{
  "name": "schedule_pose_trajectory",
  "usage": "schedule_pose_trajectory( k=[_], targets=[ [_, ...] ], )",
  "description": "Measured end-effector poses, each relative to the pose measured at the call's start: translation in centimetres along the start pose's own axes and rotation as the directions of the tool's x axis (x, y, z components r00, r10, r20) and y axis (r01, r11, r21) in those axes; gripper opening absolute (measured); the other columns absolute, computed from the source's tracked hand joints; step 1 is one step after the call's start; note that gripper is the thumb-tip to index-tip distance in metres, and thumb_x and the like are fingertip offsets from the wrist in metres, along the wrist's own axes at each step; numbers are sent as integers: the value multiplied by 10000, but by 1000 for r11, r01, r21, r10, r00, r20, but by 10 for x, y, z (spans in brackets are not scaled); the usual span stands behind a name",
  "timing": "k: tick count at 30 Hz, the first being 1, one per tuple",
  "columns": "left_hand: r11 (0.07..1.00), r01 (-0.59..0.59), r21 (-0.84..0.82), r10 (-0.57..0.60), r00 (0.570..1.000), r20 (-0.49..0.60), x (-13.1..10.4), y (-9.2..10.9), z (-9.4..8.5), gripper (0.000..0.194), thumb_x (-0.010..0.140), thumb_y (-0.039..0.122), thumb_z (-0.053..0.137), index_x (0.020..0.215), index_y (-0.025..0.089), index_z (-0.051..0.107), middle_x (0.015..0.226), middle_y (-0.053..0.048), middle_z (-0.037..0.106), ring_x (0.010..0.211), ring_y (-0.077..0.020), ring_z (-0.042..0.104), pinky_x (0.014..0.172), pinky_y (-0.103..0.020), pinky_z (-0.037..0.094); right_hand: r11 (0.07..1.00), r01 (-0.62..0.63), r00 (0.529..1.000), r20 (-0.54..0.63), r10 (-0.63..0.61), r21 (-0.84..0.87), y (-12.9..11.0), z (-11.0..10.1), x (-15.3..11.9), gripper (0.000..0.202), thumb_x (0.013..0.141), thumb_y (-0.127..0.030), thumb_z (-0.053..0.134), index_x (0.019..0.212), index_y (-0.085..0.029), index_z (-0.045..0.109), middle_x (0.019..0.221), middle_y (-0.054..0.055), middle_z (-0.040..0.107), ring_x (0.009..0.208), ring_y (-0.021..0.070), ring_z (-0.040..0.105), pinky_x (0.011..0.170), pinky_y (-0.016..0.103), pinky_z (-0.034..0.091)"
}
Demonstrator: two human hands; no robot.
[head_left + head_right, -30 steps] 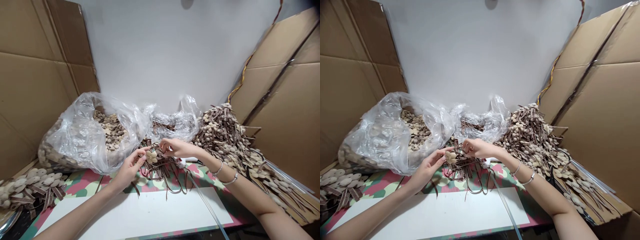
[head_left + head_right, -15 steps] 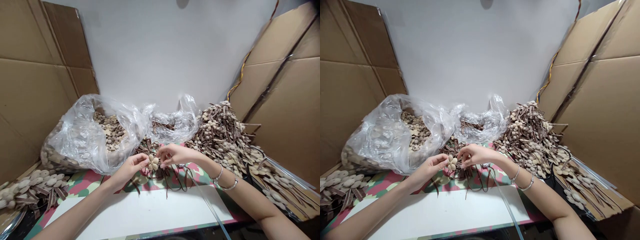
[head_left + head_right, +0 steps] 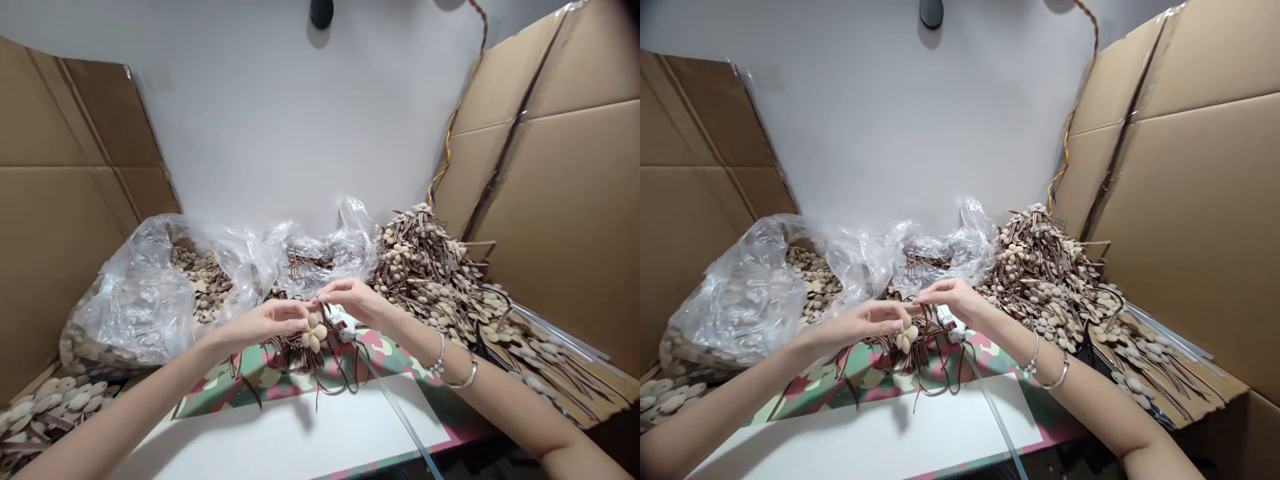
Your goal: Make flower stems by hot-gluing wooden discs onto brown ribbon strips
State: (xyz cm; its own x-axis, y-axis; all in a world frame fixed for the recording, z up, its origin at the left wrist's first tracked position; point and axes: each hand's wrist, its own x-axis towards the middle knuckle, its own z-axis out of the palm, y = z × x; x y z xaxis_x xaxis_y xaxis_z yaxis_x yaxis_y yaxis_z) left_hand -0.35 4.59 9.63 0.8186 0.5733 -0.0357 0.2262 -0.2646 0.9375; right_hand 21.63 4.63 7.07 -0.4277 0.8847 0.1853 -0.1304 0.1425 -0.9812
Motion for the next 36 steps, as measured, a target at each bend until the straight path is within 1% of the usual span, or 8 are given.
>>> schedule_pose_trajectory(
  k=[3,6,9,14,18,27,33,36],
  targets=[
    [997,-76,28,78,996,-48,22,22,-5,160,812,353,535,865,231,624,934,-48,646,910,-202,578,855,-364,411,1000,16,998,-64,-17,-14,-18,-7,19,108,639,-245,719,722,-177,713,745,38,657,708,139,564,705,297,428],
    [989,-146,32,150,969,-196,37,36,-9,162,787,360,557,829,220,624,897,-50,643,890,-201,573,822,-342,423,998,57,996,-71,-58,-24,-37,-10,36,125,657,-270,695,728,-168,711,704,33,636,636,122,538,607,282,421],
    [985,-171,-3,164,952,-257,43,41,-12,173,775,368,570,792,204,623,879,-58,642,875,-196,574,805,-324,429,995,99,990,-102,-100,-14,-46,-10,45,136,636,-258,706,735,-165,714,706,37,640,657,130,556,617,285,432],
    [992,-125,5,122,958,-259,41,35,-11,166,779,355,568,765,196,615,849,-52,647,818,-180,584,789,-324,423,993,110,988,-104,-114,-40,-42,-11,46,166,587,-246,750,731,-168,724,797,66,674,766,162,588,719,305,456],
    [995,-53,86,75,955,-286,39,29,-10,181,769,371,569,742,203,629,764,-43,649,738,-174,577,706,-311,432,987,102,988,-100,-115,-121,-40,-12,43,129,595,-263,748,693,-182,723,744,55,670,741,156,591,708,313,456],
    [998,-63,31,69,964,-258,35,30,-15,135,736,314,622,769,191,667,806,-45,678,765,-172,613,720,-304,451,957,84,992,-67,-106,-278,-48,-12,37,177,614,-293,739,741,-175,704,767,40,662,737,153,581,704,314,435],
    [992,-55,112,74,982,-175,30,36,-8,132,759,308,599,773,197,668,784,-40,681,745,-175,616,691,-302,451,988,43,999,17,-41,-150,-46,-14,39,336,612,-239,748,934,-201,662,779,27,652,752,157,580,679,304,437],
    [989,-53,137,73,987,-146,29,37,-6,135,766,308,591,780,199,669,790,-43,682,751,-180,609,693,-307,448,982,18,999,50,-8,-186,-46,-13,40,287,614,-240,742,892,-183,699,851,52,665,804,170,584,740,320,433]
  ],
)
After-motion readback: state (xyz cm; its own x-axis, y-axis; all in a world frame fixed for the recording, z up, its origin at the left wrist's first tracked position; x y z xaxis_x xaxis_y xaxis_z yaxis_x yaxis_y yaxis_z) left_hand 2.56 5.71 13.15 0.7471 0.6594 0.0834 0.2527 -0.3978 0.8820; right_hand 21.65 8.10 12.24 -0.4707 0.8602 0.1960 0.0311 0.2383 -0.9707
